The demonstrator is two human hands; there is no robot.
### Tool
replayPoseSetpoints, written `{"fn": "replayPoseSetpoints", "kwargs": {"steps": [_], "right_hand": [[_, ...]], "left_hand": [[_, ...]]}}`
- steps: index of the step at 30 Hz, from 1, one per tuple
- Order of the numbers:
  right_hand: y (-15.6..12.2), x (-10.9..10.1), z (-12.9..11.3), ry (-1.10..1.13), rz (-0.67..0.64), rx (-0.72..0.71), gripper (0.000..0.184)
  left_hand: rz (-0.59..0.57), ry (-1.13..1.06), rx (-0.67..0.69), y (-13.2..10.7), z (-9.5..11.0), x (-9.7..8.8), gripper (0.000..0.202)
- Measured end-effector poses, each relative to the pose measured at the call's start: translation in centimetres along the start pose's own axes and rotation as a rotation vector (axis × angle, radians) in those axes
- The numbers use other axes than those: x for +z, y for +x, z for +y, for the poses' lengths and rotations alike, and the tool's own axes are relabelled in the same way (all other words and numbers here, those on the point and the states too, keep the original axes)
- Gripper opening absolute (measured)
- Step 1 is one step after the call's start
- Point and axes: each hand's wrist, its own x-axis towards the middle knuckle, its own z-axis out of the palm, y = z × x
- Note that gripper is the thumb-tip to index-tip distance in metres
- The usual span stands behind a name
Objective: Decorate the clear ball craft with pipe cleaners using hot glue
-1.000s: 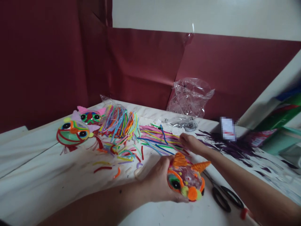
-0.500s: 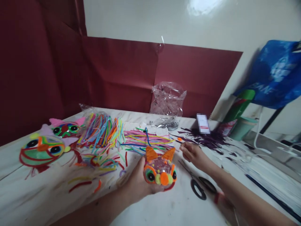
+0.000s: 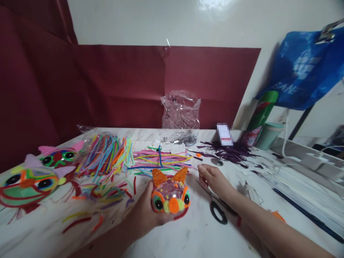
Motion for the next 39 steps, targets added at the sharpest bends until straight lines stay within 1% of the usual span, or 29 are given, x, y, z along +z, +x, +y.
{"fn": "replayPoseSetpoints", "kwargs": {"steps": [4,7,10,12,15,16,19,22,24,27,29,31,33,36,37,39], "right_hand": [[0.0,0.2,0.0,0.064,-0.019,-0.008,0.052],[-0.2,0.4,-0.3,0.100,-0.034,-0.001,0.054],[-0.4,0.6,-0.8,0.171,-0.043,-0.020,0.049],[-0.7,0.7,-1.3,0.249,-0.139,0.001,0.051],[-1.3,1.1,-2.1,0.351,-0.336,0.086,0.048],[-1.5,1.3,-2.3,0.374,-0.381,0.103,0.047],[-1.8,1.6,-2.7,0.424,-0.445,0.099,0.049],[-2.0,1.9,-2.8,0.399,-0.414,0.045,0.050],[-2.2,2.1,-2.9,0.396,-0.390,0.023,0.050],[-2.6,2.6,-3.1,0.452,-0.383,0.068,0.052],[-2.7,2.9,-3.1,0.496,-0.394,0.119,0.052],[-2.7,3.2,-2.9,0.537,-0.381,0.136,0.049],[-2.5,3.2,-2.8,0.557,-0.315,0.106,0.042],[-2.3,2.9,-2.7,0.529,-0.163,0.023,0.030],[-2.3,2.8,-2.8,0.522,-0.130,0.000,0.028],[-2.3,2.6,-3.0,0.539,-0.106,-0.034,0.027]], "left_hand": [[-0.027,0.004,0.013,-0.2,0.5,-0.3,0.072],[-0.042,-0.047,0.011,-0.1,0.7,-0.3,0.069],[-0.065,-0.127,0.008,0.3,0.5,-0.1,0.064],[-0.042,-0.163,0.033,0.6,0.3,0.0,0.061],[0.020,-0.161,0.066,0.8,-0.1,0.1,0.058],[0.033,-0.156,0.071,0.9,-0.3,0.1,0.058],[0.052,-0.156,0.076,1.3,-0.8,-0.2,0.058],[0.073,-0.168,0.085,1.7,-1.3,-0.7,0.061],[0.067,-0.192,0.101,1.9,-1.5,-1.0,0.064],[0.028,-0.231,0.123,2.0,-1.5,-1.2,0.064],[0.003,-0.230,0.111,2.0,-1.4,-1.2,0.063],[-0.020,-0.209,0.100,1.8,-1.2,-1.1,0.064],[-0.055,-0.203,0.101,1.7,-1.1,-0.9,0.069],[-0.110,-0.197,0.113,1.4,-1.1,-0.6,0.079],[-0.121,-0.188,0.114,1.4,-1.1,-0.6,0.081],[-0.126,-0.168,0.119,1.3,-1.2,-0.5,0.083]]}}
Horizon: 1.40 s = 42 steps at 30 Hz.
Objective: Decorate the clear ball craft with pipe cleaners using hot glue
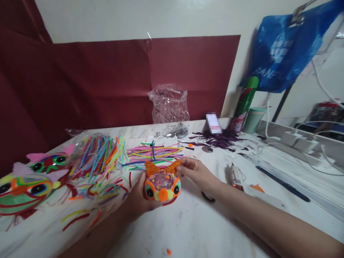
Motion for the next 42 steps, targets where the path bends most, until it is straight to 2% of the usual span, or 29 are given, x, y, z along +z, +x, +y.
{"fn": "replayPoseSetpoints", "kwargs": {"steps": [7,15,17,19,21,23,25,27,30,32,35,39,42], "right_hand": [[-0.4,0.9,-0.7,0.054,0.016,-0.003,0.031],[-0.7,0.9,-0.7,0.048,0.019,-0.013,0.033],[-0.5,0.6,-0.4,0.024,0.005,-0.033,0.044],[-0.3,0.2,0.2,-0.035,-0.082,-0.027,0.065],[-0.1,-0.1,0.8,-0.079,-0.238,0.012,0.078],[-0.2,-0.2,1.4,-0.063,-0.366,0.049,0.078],[-0.3,0.1,1.8,-0.023,-0.408,0.057,0.075],[-0.5,0.3,1.9,-0.006,-0.401,0.044,0.071],[-0.6,0.6,1.8,-0.027,-0.395,0.035,0.068],[-0.6,0.5,1.6,-0.048,-0.390,0.042,0.069],[-0.6,0.5,1.7,-0.074,-0.375,0.040,0.070],[-0.5,0.6,1.7,-0.078,-0.339,0.017,0.063],[-0.5,0.7,1.0,-0.042,-0.203,-0.044,0.052]], "left_hand": [[-0.042,0.035,0.004,-0.3,0.2,0.0,0.081],[-0.014,0.042,0.009,-0.2,-0.3,-0.1,0.083],[-0.011,0.037,0.010,-0.1,-0.4,-0.2,0.081],[-0.004,0.030,0.009,0.0,-0.4,-0.2,0.078],[0.006,0.026,0.016,-0.1,-0.1,-0.3,0.077],[-0.019,0.014,0.021,-0.3,0.3,-0.3,0.082],[-0.073,-0.011,0.023,-0.5,0.7,-0.3,0.088],[-0.092,-0.049,0.064,-0.5,1.0,-0.3,0.082],[-0.003,-0.083,0.178,-0.2,0.7,-0.6,0.066],[0.053,-0.089,0.218,0.2,0.2,-0.9,0.063],[0.085,-0.109,0.202,0.5,-0.2,-1.4,0.067],[0.030,-0.156,0.207,0.5,0.2,-1.1,0.066],[-0.051,-0.170,0.186,0.2,0.8,-0.6,0.065]]}}
